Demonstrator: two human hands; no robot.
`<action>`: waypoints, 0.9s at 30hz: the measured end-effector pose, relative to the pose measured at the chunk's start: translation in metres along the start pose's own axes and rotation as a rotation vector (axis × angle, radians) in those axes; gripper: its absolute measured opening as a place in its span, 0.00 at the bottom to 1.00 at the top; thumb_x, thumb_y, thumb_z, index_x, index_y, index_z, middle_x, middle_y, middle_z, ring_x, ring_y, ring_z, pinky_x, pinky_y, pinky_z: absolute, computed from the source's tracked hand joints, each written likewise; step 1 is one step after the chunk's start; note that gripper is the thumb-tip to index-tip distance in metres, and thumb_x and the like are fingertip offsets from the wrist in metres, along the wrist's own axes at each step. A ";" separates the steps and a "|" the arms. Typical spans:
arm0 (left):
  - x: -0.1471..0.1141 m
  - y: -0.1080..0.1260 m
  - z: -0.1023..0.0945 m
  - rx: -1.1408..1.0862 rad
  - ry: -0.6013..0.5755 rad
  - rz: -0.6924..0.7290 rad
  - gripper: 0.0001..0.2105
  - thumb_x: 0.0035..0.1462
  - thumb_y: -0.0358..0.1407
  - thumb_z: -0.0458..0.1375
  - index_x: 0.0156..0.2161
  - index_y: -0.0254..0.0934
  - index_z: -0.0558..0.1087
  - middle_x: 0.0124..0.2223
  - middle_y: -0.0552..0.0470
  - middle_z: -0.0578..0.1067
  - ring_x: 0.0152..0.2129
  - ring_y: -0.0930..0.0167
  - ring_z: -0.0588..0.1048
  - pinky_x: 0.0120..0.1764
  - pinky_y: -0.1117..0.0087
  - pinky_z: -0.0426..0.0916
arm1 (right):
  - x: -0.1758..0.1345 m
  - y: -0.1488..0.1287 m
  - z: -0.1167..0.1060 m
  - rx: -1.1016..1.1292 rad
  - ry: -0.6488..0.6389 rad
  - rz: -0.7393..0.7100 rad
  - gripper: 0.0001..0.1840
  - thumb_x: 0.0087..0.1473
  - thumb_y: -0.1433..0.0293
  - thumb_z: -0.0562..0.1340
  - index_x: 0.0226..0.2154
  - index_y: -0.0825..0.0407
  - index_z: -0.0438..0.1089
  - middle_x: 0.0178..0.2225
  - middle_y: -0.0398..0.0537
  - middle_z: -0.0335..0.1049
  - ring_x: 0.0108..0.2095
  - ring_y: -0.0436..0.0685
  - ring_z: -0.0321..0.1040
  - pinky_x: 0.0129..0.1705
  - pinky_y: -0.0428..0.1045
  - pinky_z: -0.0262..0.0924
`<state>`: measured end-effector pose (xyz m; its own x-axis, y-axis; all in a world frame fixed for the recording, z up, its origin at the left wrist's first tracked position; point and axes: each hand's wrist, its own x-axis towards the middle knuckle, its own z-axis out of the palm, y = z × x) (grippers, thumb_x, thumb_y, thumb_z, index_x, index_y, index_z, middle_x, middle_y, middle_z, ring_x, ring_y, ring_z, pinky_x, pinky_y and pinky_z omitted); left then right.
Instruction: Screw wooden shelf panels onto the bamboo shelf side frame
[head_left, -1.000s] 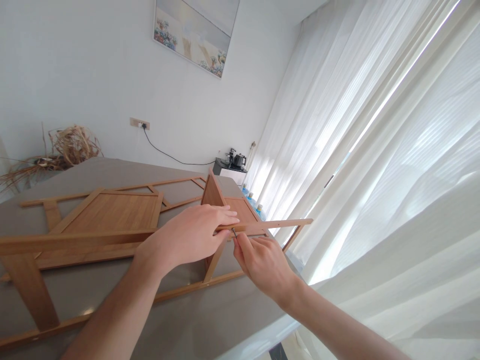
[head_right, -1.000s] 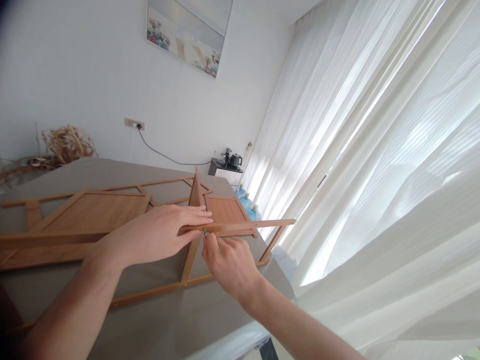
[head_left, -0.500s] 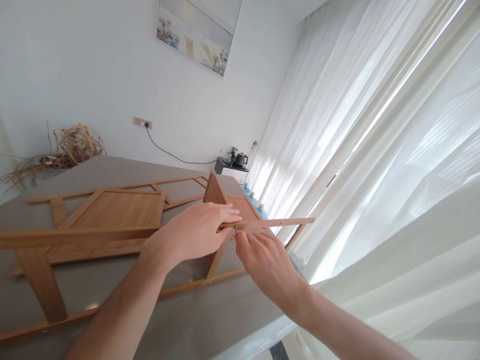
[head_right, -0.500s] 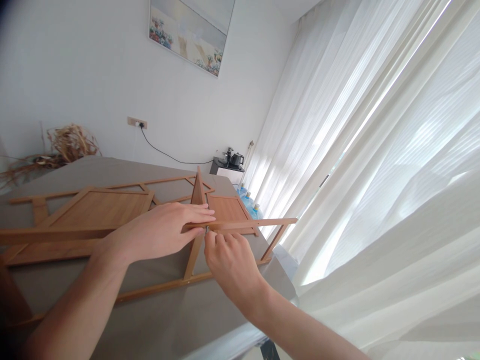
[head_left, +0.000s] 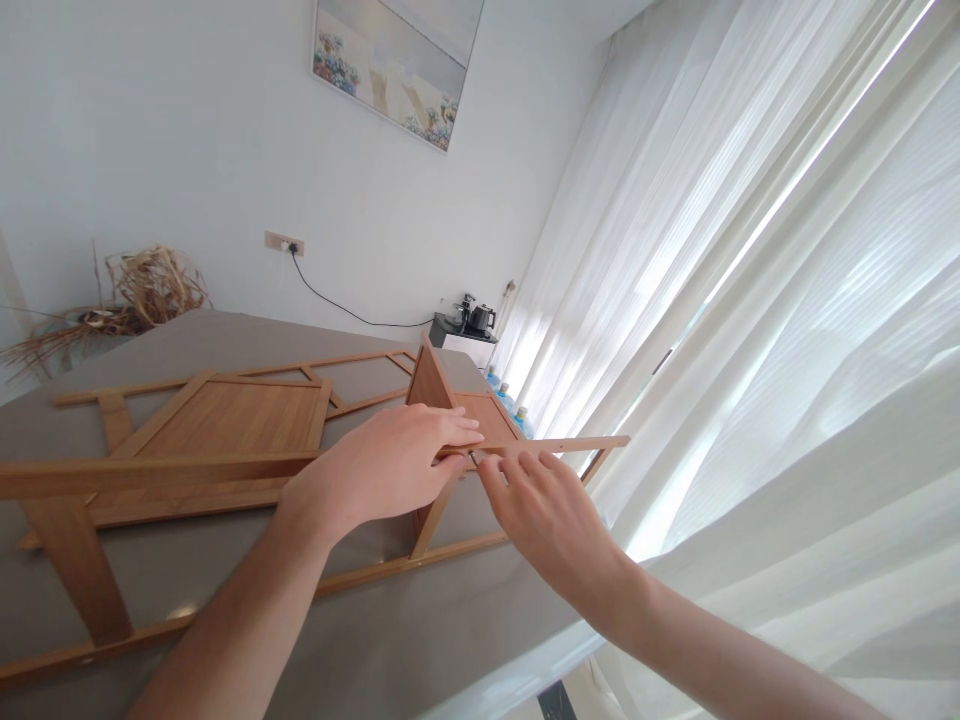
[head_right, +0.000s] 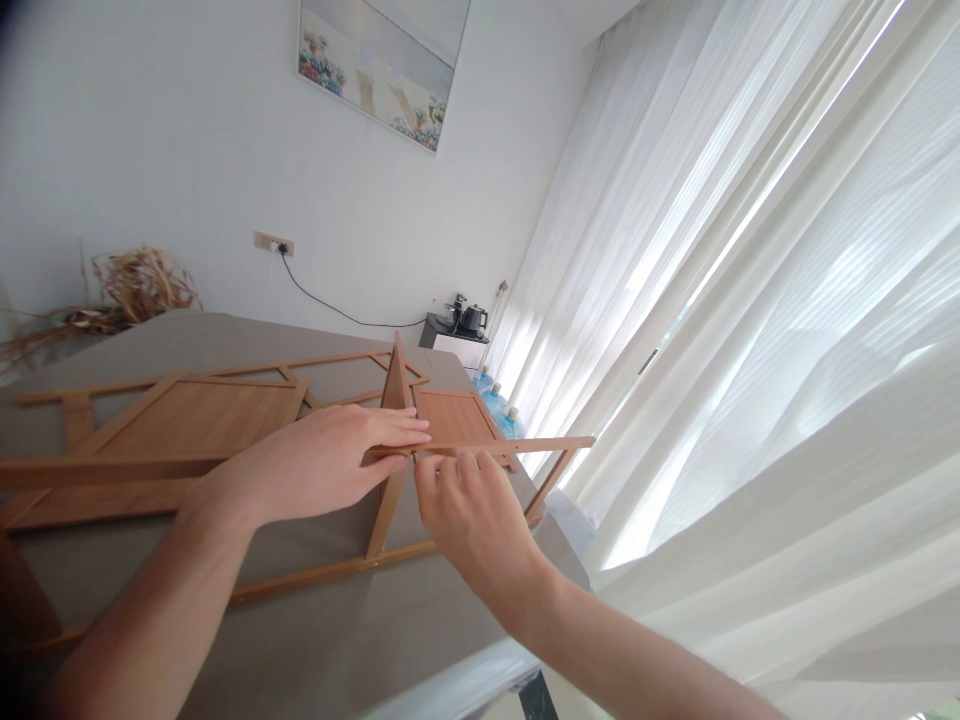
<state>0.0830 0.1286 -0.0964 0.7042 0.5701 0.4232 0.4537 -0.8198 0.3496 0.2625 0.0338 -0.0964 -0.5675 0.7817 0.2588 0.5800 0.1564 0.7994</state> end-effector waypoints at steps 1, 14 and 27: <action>0.000 0.000 0.000 -0.001 -0.004 -0.003 0.18 0.63 0.44 0.49 0.54 0.51 0.74 0.58 0.62 0.71 0.57 0.65 0.68 0.59 0.66 0.63 | 0.000 0.000 0.001 0.011 -0.004 0.003 0.12 0.50 0.84 0.56 0.33 0.53 0.65 0.27 0.45 0.62 0.27 0.55 0.62 0.25 0.52 0.50; -0.001 -0.002 0.001 0.039 0.003 0.018 0.18 0.63 0.41 0.49 0.55 0.53 0.73 0.59 0.64 0.70 0.58 0.67 0.67 0.59 0.66 0.62 | 0.002 -0.030 0.024 0.766 0.059 0.375 0.14 0.68 0.71 0.47 0.33 0.49 0.63 0.20 0.37 0.66 0.15 0.48 0.62 0.22 0.44 0.47; -0.001 -0.003 0.002 0.045 0.007 0.017 0.18 0.64 0.42 0.48 0.55 0.52 0.72 0.59 0.63 0.70 0.58 0.67 0.67 0.58 0.67 0.63 | -0.001 -0.040 0.046 0.768 0.205 0.381 0.15 0.68 0.68 0.48 0.29 0.50 0.62 0.17 0.38 0.65 0.16 0.47 0.62 0.20 0.44 0.47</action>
<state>0.0823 0.1303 -0.0994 0.7080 0.5563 0.4350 0.4659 -0.8309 0.3044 0.2666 0.0549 -0.1531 -0.3059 0.7513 0.5848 0.9422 0.3271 0.0725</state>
